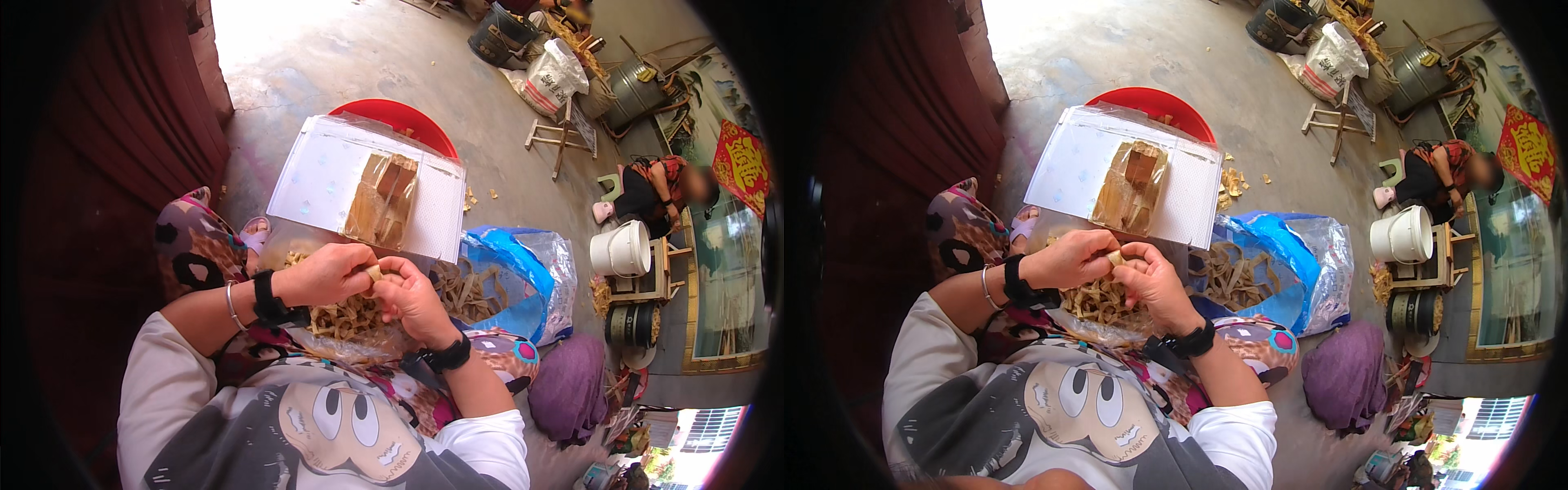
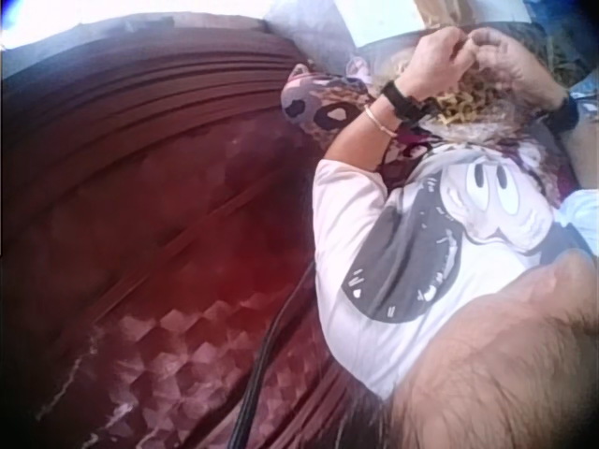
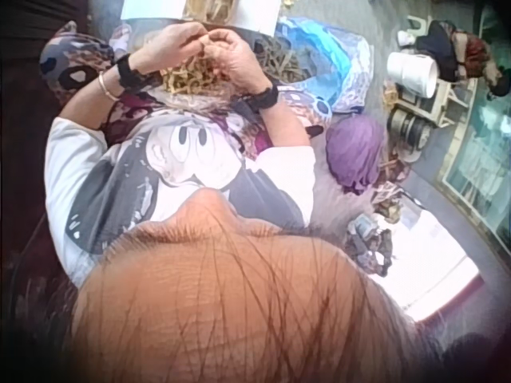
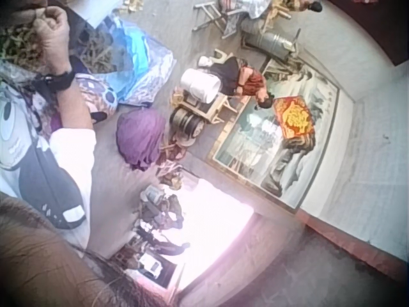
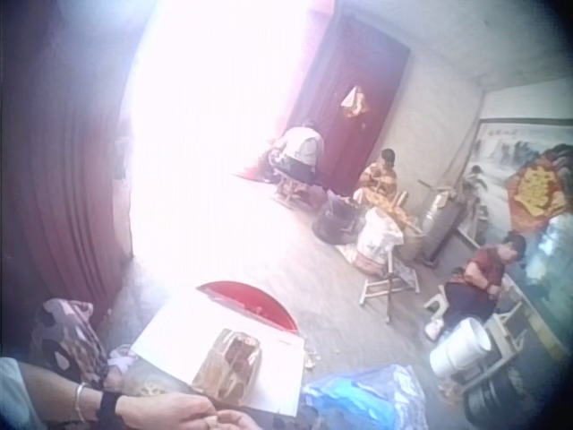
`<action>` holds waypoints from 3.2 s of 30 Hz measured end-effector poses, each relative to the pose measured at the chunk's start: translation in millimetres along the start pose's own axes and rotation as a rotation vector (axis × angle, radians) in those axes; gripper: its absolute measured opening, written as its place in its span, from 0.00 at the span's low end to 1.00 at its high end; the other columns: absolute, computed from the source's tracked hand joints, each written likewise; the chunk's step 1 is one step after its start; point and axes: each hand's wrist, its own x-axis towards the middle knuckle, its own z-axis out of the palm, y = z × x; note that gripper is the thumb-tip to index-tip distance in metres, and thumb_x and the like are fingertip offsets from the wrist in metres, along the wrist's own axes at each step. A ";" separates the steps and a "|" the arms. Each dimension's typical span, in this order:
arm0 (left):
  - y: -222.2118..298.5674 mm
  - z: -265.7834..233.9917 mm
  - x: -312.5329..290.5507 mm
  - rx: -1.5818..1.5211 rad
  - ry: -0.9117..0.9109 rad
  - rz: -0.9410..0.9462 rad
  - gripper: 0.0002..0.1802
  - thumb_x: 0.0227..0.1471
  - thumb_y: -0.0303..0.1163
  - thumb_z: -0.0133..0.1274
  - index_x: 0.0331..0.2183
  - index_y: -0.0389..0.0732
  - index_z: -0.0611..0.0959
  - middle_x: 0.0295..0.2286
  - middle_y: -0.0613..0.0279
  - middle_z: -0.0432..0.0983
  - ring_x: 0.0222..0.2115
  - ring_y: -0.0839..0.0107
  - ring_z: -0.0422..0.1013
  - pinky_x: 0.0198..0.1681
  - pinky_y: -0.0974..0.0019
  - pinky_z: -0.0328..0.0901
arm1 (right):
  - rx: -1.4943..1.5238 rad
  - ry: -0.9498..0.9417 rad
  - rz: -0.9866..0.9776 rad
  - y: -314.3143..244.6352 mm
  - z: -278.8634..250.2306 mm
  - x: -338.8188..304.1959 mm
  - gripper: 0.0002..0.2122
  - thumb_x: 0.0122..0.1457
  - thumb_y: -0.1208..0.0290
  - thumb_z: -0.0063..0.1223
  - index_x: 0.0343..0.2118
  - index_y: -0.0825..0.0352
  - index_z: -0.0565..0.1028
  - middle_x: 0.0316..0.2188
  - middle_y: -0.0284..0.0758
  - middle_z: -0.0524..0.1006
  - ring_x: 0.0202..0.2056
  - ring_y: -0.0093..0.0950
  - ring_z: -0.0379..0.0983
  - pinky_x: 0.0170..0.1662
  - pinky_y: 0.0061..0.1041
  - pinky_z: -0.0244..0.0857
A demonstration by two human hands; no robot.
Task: The person processes dried plant material by hand, peeling and separating thin layers from a larger strip and placing the processed pieces into a container.
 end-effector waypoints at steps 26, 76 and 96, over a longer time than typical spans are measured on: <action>8.2 -10.4 -2.8 -0.035 0.140 0.036 0.10 0.53 0.32 0.50 0.27 0.34 0.78 0.20 0.58 0.72 0.22 0.67 0.70 0.26 0.66 0.64 | -0.133 0.128 -0.027 -31.3 -22.4 -3.9 0.10 0.62 0.61 0.47 0.34 0.63 0.71 0.15 0.23 0.65 0.13 0.11 0.56 0.14 0.10 0.50; 3.1 -34.7 23.9 0.841 0.338 0.400 0.13 0.36 0.23 0.55 0.31 0.40 0.77 0.34 0.61 0.72 0.39 0.62 0.68 0.44 0.61 0.63 | -1.267 0.497 -0.807 -52.1 -8.7 29.0 0.06 0.56 0.70 0.50 0.32 0.66 0.75 0.19 0.41 0.75 0.23 0.43 0.72 0.27 0.35 0.66; -8.6 -38.8 1.3 0.472 0.221 -0.003 0.05 0.50 0.26 0.52 0.32 0.37 0.78 0.24 0.54 0.73 0.24 0.57 0.72 0.28 0.64 0.67 | 0.059 -0.251 -0.066 -55.3 -10.4 -12.6 0.10 0.59 0.76 0.45 0.43 0.67 0.73 0.35 0.32 0.77 0.28 0.11 0.69 0.22 0.10 0.61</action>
